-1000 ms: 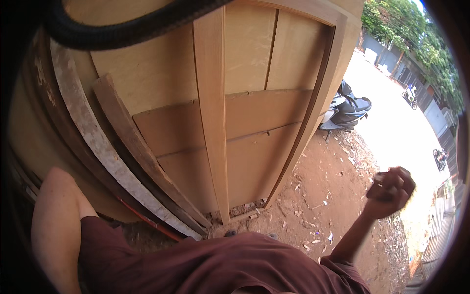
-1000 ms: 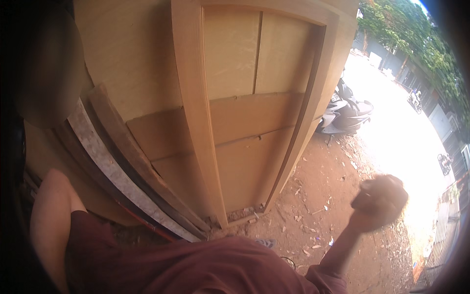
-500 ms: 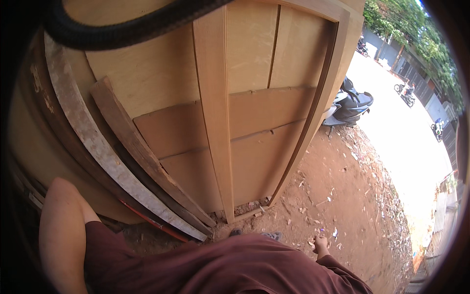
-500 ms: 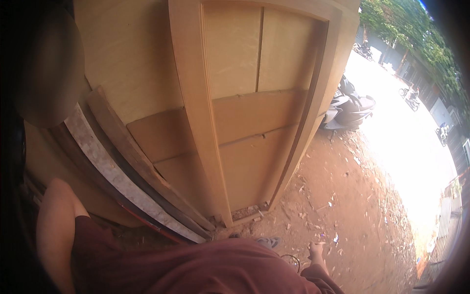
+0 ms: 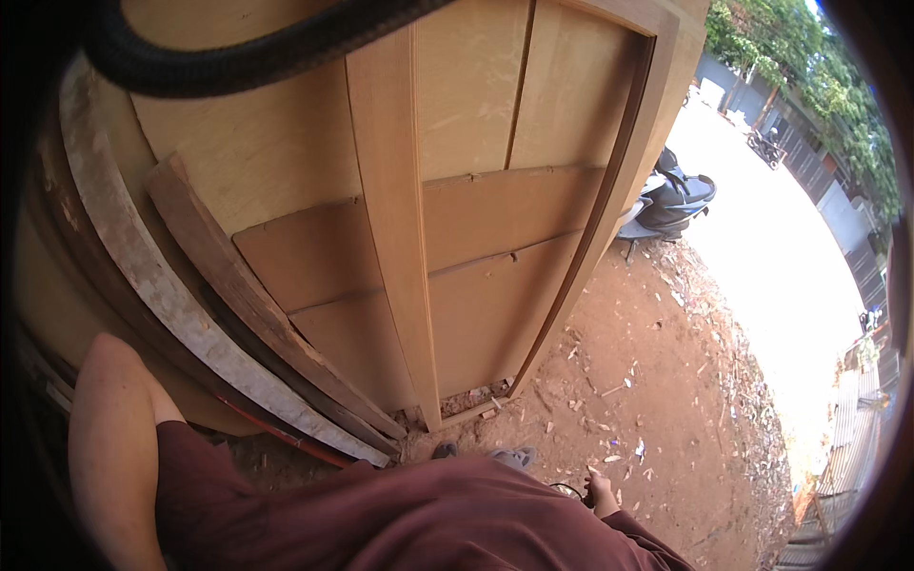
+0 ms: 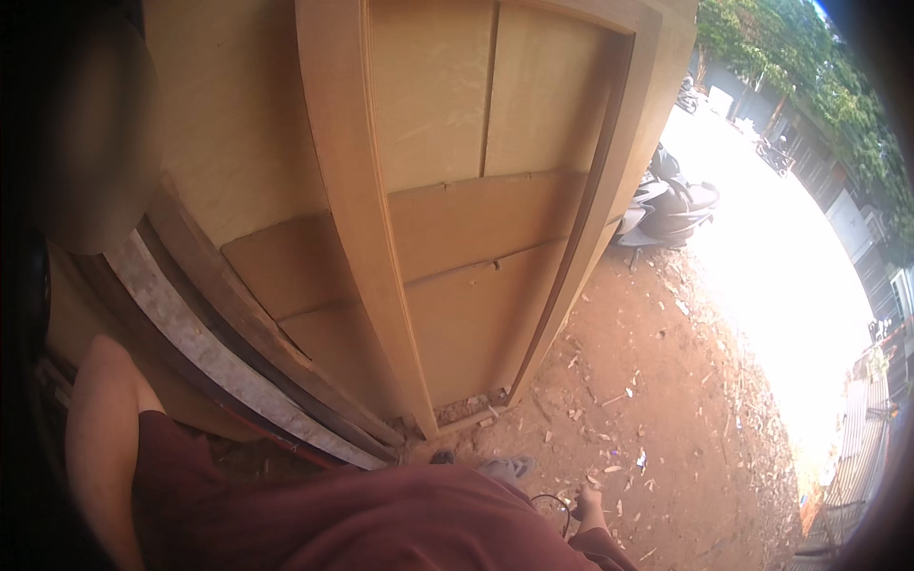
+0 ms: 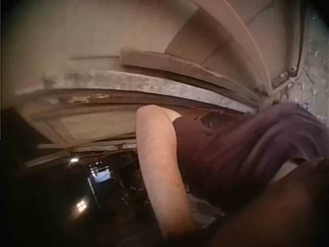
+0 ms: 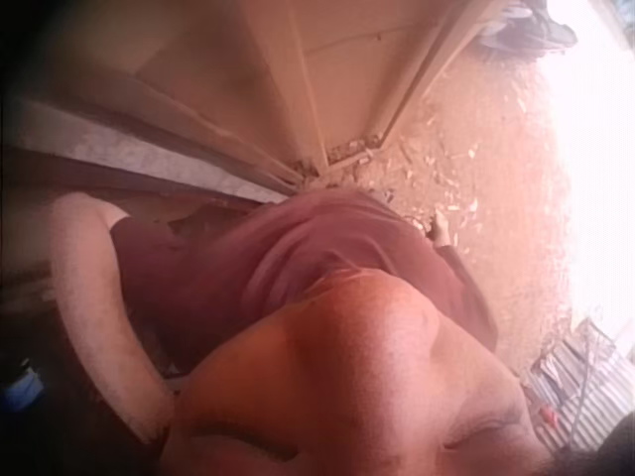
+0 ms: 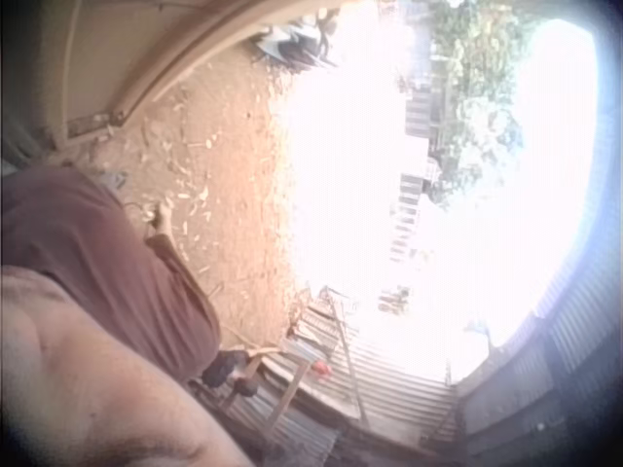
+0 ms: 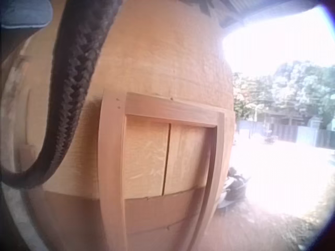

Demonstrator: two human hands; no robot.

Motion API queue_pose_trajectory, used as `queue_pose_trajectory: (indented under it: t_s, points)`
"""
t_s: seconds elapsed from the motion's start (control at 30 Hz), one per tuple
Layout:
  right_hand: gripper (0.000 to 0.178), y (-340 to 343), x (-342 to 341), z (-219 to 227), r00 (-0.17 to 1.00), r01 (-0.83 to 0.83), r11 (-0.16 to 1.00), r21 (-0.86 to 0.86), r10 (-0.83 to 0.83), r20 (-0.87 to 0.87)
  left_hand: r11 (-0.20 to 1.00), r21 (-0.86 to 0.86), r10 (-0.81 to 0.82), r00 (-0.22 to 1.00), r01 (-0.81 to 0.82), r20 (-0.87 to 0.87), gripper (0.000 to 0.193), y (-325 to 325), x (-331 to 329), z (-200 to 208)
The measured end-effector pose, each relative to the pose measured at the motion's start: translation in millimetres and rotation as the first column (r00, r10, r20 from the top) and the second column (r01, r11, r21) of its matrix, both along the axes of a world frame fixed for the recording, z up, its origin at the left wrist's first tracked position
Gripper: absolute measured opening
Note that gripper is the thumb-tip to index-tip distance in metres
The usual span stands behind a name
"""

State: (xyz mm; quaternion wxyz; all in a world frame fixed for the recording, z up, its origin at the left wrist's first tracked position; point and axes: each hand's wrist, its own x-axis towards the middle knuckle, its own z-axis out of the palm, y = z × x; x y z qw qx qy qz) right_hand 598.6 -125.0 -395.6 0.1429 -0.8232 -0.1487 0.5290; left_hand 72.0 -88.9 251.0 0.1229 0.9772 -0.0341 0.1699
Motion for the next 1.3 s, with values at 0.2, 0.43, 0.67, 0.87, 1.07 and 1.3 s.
queue_pose_trajectory:
  t_s: [0.2,0.43,0.67,0.87,1.07,1.3]
  points:
    - [0.045,6,-5,-1,0.996,-0.083,0.995,-0.046,0.084,0.015,0.997,-0.065,-0.038,0.999,0.039,0.013,0.048,31,6,-2]
    - [0.039,14,50,-26,0.989,-0.143,0.986,-0.089,0.139,-0.055,0.964,-0.223,-0.135,0.989,0.144,0.058,0.047,68,24,-9]
    - [0.036,111,88,-31,0.989,-0.145,0.987,-0.075,0.143,-0.022,0.869,-0.405,-0.265,0.958,0.285,0.105,0.047,102,52,-17]
    - [0.053,240,64,-1,0.949,-0.304,0.951,-0.052,0.307,0.073,0.774,-0.503,-0.349,0.922,0.383,0.166,0.046,122,72,-32]
    - [0.047,335,31,-19,0.918,-0.395,0.903,0.168,0.384,0.096,0.681,-0.57,-0.402,0.885,0.46,0.234,0.046,134,85,-40]
    - [0.028,415,-61,13,0.967,-0.217,0.832,0.511,0.254,-0.003,0.509,-0.711,-0.44,0.857,0.484,0.268,0.046,142,81,-62]
